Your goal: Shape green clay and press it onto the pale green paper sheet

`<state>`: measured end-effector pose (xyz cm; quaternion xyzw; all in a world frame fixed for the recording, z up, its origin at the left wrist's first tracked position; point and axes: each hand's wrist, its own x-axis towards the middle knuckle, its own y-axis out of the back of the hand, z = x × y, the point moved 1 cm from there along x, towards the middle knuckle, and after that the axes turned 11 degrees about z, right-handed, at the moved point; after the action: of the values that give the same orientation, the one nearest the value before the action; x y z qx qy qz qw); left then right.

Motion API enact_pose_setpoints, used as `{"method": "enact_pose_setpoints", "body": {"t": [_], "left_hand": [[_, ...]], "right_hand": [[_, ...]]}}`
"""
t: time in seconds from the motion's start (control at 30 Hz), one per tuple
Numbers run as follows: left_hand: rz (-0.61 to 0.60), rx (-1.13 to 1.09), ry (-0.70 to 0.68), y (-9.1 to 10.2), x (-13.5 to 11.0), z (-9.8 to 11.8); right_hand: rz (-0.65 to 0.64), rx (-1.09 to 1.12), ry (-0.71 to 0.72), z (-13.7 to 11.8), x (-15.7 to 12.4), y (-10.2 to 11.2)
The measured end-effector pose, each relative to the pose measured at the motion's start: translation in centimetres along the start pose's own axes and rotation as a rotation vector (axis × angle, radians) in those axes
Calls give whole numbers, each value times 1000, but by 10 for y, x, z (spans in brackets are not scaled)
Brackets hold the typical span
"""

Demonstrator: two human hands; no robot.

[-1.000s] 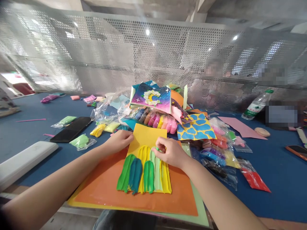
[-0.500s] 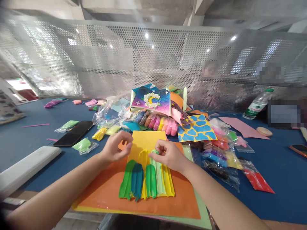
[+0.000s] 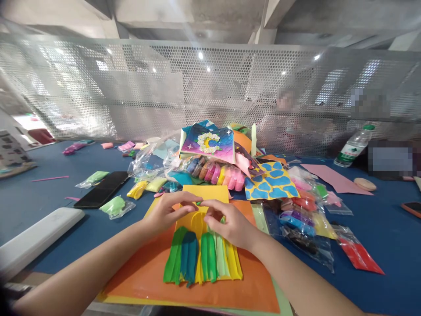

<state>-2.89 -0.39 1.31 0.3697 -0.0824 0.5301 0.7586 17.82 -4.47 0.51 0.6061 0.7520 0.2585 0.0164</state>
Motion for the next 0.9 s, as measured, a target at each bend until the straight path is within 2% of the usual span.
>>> {"method": "enact_pose_setpoints", "body": {"t": [0.1, 0.27, 0.37, 0.57, 0.8, 0.9], "left_hand": [[30, -33, 29, -2, 2, 2], [-14, -66, 75, -3, 4, 5], [9, -45, 122, -3, 4, 5], [13, -79, -25, -6, 4, 2], [-18, -37, 4, -6, 5, -2], [-59, 9, 34, -4, 3, -4]], "right_hand": [[-8, -95, 29, -1, -1, -1], [36, -214, 151, 1, -2, 0], [47, -251, 176, 3, -1, 1], [53, -269, 168, 5, -1, 0], [37, -348, 222, 8, -1, -1], [33, -342, 199, 9, -1, -1]]}}
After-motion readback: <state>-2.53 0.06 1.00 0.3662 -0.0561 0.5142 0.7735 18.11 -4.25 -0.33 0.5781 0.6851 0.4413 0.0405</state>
